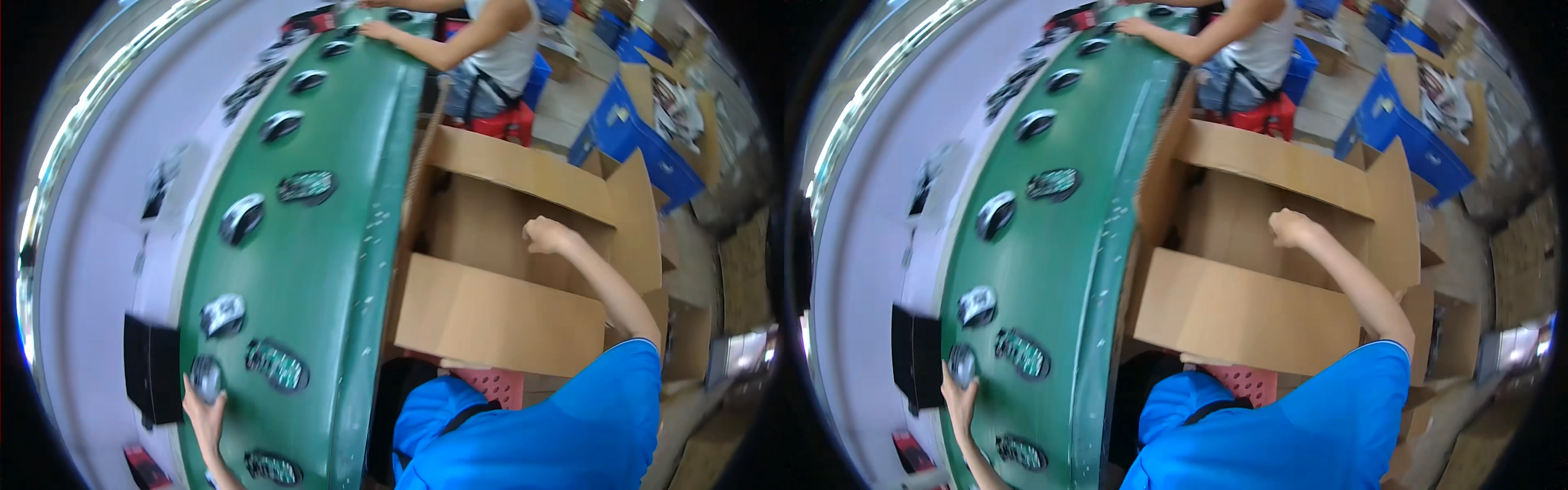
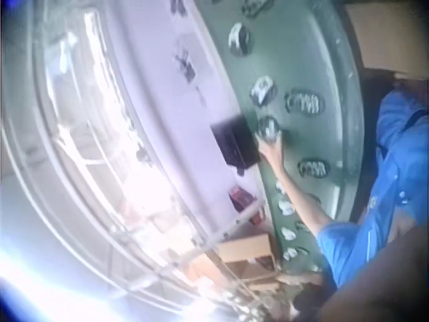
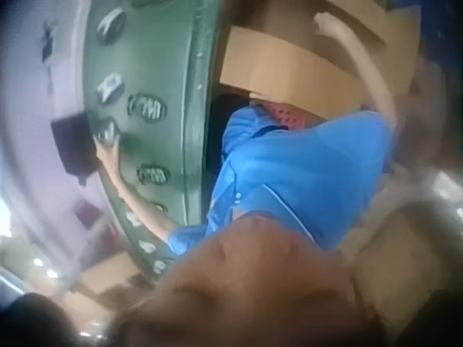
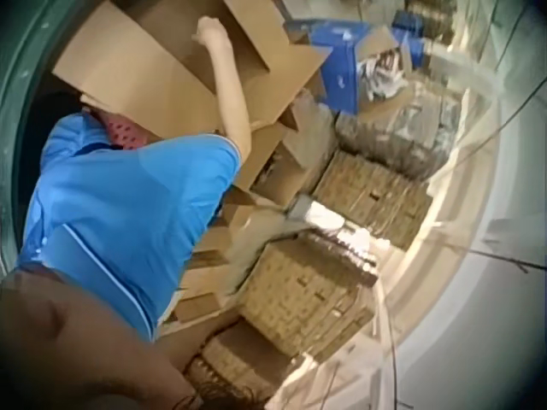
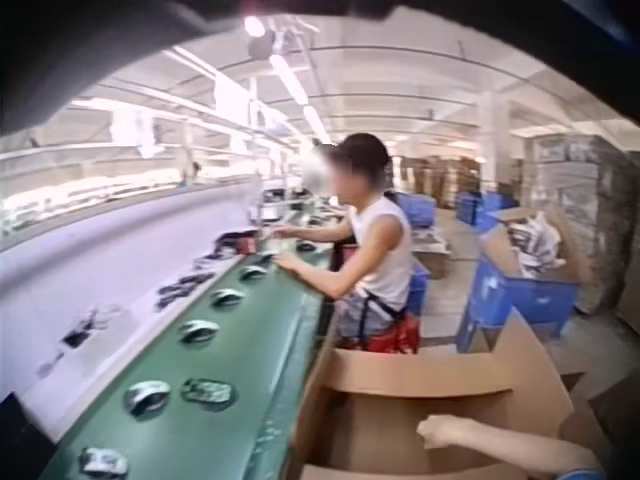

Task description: The person assembles small electronic devices on a green workbench by inserting black plastic components into white casings. They repeatedly pick up a casing, insert a component, and place the assembled unit into a black box. The person also retrieves additional components from a cardboard box on the floor.

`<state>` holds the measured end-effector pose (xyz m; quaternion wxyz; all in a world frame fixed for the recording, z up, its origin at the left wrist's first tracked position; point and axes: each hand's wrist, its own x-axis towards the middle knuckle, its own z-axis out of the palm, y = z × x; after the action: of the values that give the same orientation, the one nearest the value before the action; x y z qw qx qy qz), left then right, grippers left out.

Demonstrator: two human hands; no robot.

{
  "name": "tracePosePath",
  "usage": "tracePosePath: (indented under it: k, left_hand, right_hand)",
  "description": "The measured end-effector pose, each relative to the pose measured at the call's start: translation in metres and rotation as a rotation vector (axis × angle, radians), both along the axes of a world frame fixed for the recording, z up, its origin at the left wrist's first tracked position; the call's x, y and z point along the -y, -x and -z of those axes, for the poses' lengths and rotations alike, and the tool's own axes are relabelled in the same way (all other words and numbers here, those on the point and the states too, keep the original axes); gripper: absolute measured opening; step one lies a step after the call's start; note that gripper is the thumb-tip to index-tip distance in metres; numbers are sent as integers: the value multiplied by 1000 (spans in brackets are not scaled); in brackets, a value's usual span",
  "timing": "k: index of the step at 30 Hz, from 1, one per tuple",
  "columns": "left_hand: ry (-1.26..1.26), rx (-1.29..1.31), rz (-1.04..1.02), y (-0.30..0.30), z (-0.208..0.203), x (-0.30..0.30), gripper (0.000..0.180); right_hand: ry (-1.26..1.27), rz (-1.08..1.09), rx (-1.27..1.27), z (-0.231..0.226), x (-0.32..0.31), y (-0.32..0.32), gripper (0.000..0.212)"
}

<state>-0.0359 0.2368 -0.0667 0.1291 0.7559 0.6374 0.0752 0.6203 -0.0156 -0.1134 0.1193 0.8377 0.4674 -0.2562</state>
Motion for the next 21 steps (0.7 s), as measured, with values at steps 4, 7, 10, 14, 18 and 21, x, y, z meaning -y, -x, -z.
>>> tracePosePath:
  k: [4, 7, 10, 14, 18, 21]
  left_hand:
    - [103, 175, 1, 24, 9, -16, 73]
    - [148, 165, 0, 53, 12, -29, 74]
    - [296, 225, 74, 59, 1, -19, 74]
    - [267, 124, 144, 81, 3, -6, 77]
    - [62, -51, 200, 50, -1, 9, 79]
    - [-13, -204, 222, 33, -9, 25, 78]
  right_hand:
    - [188, 243, 45, 132, 84, -64, 59]
    - [328, 308, -106, 201, 137, -95, 75]
    - [428, 362, -188, 217, 158, -75, 80]
    - [374, 468, -422, 244, 156, -48, 66]
    - [233, 386, -425, 273, 117, -30, 55]
    - [-19, 290, -561, 255, 47, 3, 48]
